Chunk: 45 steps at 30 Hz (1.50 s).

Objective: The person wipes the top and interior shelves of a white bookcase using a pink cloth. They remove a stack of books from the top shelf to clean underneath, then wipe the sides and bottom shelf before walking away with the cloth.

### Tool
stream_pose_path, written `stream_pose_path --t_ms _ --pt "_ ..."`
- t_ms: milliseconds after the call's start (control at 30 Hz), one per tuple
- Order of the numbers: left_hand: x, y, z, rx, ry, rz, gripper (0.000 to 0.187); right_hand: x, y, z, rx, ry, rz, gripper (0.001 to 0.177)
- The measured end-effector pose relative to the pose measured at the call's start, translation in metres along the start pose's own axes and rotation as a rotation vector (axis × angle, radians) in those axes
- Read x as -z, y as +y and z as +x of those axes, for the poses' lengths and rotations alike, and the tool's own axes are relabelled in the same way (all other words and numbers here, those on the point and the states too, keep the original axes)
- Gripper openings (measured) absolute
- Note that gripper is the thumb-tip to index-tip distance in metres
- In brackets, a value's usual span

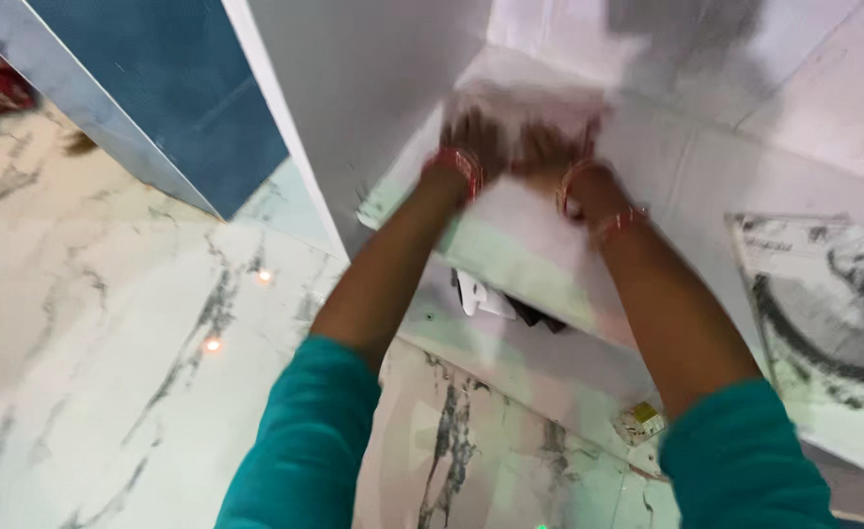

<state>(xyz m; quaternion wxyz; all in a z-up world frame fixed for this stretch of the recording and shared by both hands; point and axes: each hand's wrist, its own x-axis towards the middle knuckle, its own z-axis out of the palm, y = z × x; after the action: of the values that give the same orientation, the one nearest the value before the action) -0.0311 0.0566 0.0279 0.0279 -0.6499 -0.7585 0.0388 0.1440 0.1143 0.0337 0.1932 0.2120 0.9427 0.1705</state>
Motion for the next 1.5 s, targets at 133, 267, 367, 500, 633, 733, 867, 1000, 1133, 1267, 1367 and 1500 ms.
stream_pose_path --t_ms 133,267,367,500,633,733,867,1000,1133,1267,1367,1500 --pt "0.031 0.007 0.024 0.031 -0.128 -0.060 0.093 -0.030 -0.002 0.011 0.009 -0.037 -0.022 0.068" --pt "0.011 0.018 -0.011 -0.021 -0.252 0.120 0.087 -0.038 -0.023 -0.006 0.032 -0.074 -0.020 0.066" --pt "0.018 0.034 -0.042 -0.120 -0.342 0.307 0.080 0.000 0.003 -0.025 0.011 -0.066 -0.041 0.065" --pt "0.019 0.062 -0.074 0.153 -0.168 -0.172 0.082 0.000 -0.010 -0.068 -0.041 -0.022 0.139 0.067" --pt "0.039 0.088 -0.136 0.157 -0.151 -0.220 0.083 0.017 -0.039 -0.130 -0.152 0.011 0.409 0.074" --pt "0.062 0.102 -0.152 0.166 -0.250 -0.110 0.079 0.039 -0.045 -0.156 -0.180 -0.065 0.353 0.077" --pt "0.047 0.098 -0.126 0.105 -0.147 -0.054 0.081 0.015 -0.033 -0.147 -0.085 0.164 0.416 0.079" --pt "0.041 0.099 -0.106 0.080 -0.106 -0.064 0.085 -0.008 -0.014 -0.117 -0.077 0.058 0.418 0.077" --pt "0.047 0.123 -0.096 0.058 -0.168 -0.053 0.089 -0.026 -0.008 -0.115 -0.164 0.157 0.520 0.081" --pt "0.040 0.161 -0.092 -0.057 -0.115 -0.043 0.085 -0.032 0.002 -0.170 -0.187 -0.031 0.429 0.096" --pt "0.046 0.202 -0.110 -0.168 -0.136 -0.046 0.090 -0.050 -0.001 -0.232 -0.252 0.070 0.556 0.098" --pt "0.065 0.217 -0.138 -0.221 -0.140 -0.097 0.096 -0.068 -0.001 -0.269 -0.217 0.197 0.521 0.101"
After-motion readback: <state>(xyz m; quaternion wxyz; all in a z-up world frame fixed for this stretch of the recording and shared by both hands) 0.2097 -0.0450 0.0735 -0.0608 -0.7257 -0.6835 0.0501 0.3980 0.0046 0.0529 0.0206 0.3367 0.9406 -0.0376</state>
